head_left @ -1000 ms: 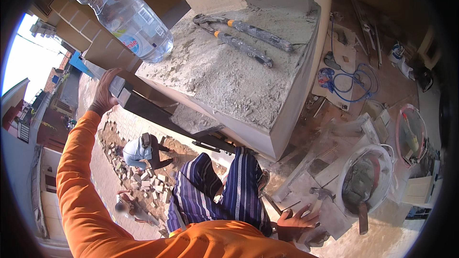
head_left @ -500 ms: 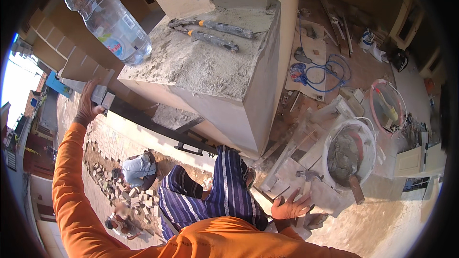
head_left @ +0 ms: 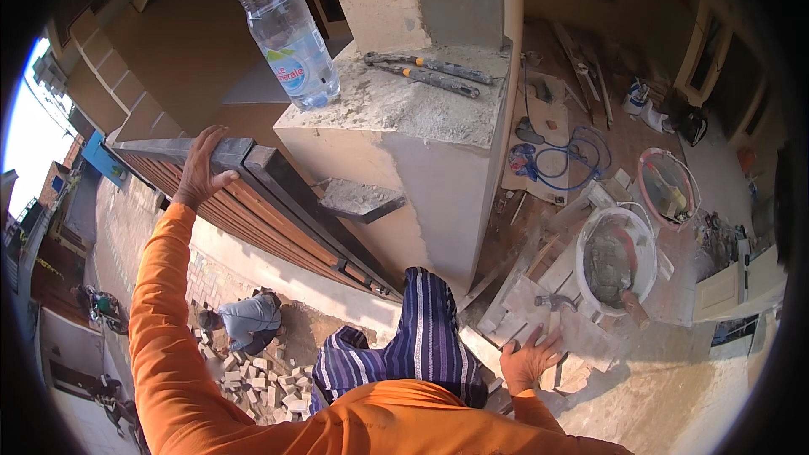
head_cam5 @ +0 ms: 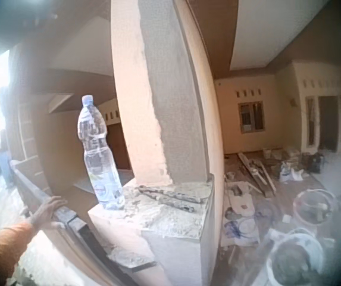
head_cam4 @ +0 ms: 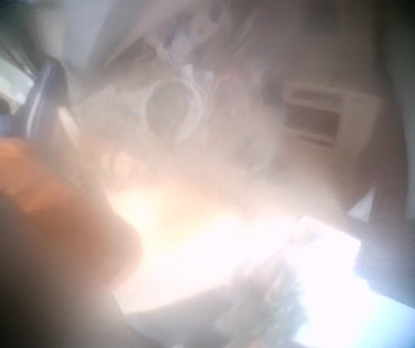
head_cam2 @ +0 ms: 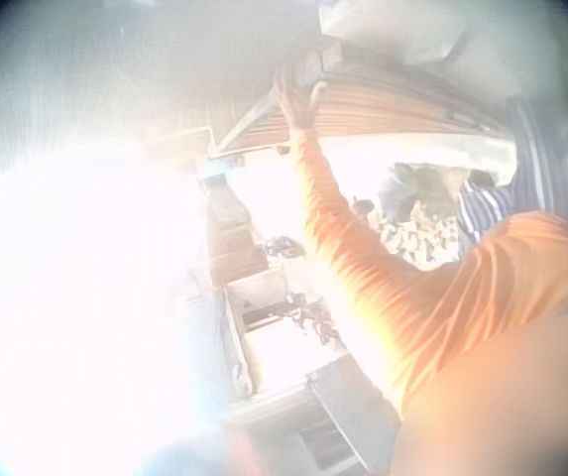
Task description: The person applies plaster to a concrete pillar using a brush and trowel. They repeatedly wet the surface with water from a bottle, spread the plaster, and smooth it with a trowel. The person also uses a brush to clean the surface and a hammer to tap the trowel.
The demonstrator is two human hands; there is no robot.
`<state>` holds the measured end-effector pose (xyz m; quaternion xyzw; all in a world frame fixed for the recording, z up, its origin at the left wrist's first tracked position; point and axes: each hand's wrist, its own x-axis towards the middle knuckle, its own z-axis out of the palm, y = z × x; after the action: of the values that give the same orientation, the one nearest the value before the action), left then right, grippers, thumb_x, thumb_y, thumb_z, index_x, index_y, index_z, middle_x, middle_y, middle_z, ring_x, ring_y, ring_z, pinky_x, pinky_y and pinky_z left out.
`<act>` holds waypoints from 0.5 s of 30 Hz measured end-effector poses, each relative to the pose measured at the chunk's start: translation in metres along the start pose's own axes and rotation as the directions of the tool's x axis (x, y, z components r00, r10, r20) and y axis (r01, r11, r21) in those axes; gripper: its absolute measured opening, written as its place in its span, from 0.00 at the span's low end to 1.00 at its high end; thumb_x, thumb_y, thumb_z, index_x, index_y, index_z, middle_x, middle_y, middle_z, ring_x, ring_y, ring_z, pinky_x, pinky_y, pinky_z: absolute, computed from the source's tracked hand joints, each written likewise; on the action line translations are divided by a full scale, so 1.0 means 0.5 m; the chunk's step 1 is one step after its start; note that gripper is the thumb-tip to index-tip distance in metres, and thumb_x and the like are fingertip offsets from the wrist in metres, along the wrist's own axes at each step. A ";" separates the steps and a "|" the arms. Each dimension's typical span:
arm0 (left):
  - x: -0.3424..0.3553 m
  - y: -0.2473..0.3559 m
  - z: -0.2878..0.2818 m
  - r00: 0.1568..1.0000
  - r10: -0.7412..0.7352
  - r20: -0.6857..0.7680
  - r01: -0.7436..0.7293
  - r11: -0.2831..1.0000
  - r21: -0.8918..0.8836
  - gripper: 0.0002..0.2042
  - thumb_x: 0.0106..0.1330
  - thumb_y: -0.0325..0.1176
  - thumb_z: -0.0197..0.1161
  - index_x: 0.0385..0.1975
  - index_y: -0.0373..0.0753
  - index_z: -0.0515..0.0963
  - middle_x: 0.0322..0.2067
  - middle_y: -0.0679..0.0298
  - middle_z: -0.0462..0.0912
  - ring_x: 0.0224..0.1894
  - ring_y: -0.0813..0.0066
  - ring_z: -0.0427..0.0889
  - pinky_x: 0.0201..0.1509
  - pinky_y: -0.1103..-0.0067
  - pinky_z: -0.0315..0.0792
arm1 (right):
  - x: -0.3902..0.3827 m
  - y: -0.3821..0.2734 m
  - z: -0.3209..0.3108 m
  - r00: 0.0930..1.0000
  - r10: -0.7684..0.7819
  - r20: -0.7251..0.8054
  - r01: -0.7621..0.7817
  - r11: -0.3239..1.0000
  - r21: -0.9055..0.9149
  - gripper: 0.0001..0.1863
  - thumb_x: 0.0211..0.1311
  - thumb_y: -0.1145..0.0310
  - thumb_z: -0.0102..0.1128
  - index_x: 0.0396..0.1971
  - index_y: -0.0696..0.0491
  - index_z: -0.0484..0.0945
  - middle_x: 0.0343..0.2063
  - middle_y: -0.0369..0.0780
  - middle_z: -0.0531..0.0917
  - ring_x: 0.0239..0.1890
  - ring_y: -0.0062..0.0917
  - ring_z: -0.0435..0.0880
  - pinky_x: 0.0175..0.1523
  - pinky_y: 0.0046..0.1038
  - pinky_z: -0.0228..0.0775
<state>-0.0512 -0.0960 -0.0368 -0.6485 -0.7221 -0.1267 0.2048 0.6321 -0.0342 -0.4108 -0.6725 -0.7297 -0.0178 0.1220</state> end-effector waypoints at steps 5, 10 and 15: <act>-0.021 0.009 -0.001 0.997 -0.018 -0.075 0.014 0.999 -0.051 0.52 0.49 0.72 0.71 0.64 0.32 0.71 0.63 0.45 0.71 0.68 0.42 0.70 0.74 0.57 0.62 | 0.004 -0.012 -0.029 0.991 0.015 0.133 -0.009 0.999 -0.042 0.42 0.51 0.55 0.67 0.66 0.63 0.72 0.74 0.64 0.54 0.76 0.60 0.51 0.74 0.61 0.43; -0.017 0.001 -0.008 0.996 -0.060 -0.069 0.053 0.994 -0.096 0.45 0.55 0.67 0.69 0.61 0.32 0.73 0.57 0.48 0.75 0.65 0.47 0.73 0.71 0.62 0.64 | 0.099 -0.121 -0.177 0.893 -0.415 -0.175 0.449 0.847 0.285 0.32 0.58 0.66 0.66 0.63 0.62 0.73 0.67 0.54 0.70 0.69 0.53 0.66 0.71 0.55 0.56; 0.011 -0.025 0.010 0.942 -0.334 -0.005 0.310 0.880 -0.360 0.32 0.77 0.61 0.46 0.39 0.32 0.78 0.40 0.52 0.81 0.48 0.55 0.79 0.55 0.64 0.69 | 0.284 -0.298 -0.428 0.761 -0.428 -0.487 0.648 0.464 0.604 0.19 0.71 0.76 0.57 0.60 0.62 0.77 0.49 0.46 0.82 0.47 0.34 0.80 0.58 0.34 0.71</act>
<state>-0.0646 -0.0904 -0.0377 -0.5409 -0.7778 -0.3085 0.0850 0.5091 0.0500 -0.1538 -0.2840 -0.8214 0.1533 0.4703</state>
